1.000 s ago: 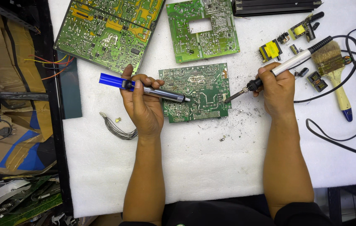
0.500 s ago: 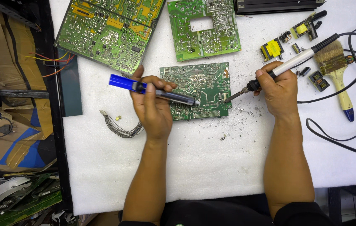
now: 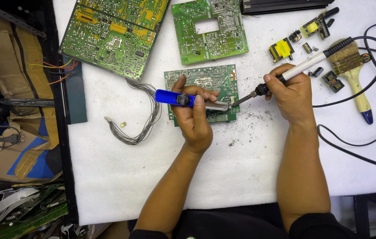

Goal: The person uses a soldering iron and a desoldering pump to remove components from a green circuit board. They repeatedly heat solder joints with the iron and use the pump to extract the molten solder, working across different areas of the board.

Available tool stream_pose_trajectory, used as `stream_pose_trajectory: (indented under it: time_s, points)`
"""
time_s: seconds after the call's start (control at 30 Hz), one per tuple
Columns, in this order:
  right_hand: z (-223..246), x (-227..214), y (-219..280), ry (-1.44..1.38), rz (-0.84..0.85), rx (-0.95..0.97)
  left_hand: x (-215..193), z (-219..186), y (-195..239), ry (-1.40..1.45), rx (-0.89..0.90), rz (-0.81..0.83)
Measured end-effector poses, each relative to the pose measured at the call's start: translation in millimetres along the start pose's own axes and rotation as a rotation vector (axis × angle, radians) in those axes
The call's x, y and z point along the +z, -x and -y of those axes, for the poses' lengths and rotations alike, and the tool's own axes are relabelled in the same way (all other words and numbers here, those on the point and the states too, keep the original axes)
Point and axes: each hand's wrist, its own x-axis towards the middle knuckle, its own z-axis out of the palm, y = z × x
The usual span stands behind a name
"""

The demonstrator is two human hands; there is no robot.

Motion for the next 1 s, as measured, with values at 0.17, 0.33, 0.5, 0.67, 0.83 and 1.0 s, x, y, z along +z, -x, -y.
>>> stream_pose_trajectory:
  time_s: [0.17,0.33,0.5,0.67,0.83,1.0]
  points:
    - [-5.8,0.7,-1.1,-0.02,-0.057,0.012,3.6,4.3,1.3,-0.007,0.015,0.012]
    - [-9.1,-2.8,-3.7,-0.052,-0.14,0.015,7.3,8.8,2.3,-0.042,0.033,0.04]
    - [-5.2,-4.6,-3.8,-0.025,-0.145,0.004,8.8,9.9,5.3,-0.094,0.034,0.138]
    - [-10.8,-6.1,-5.1,-0.039,-0.149,0.004,7.2,6.9,3.6,-0.083,0.02,0.105]
    - [-4.8,2.7,-3.9,-0.057,-0.16,0.024,-28.0,-2.7,-21.3,0.306,-0.194,-0.184]
    - [-4.5,5.8,-3.8,-0.027,-0.151,0.032,-58.1,-32.7,-49.1,0.569,-0.432,-0.319]
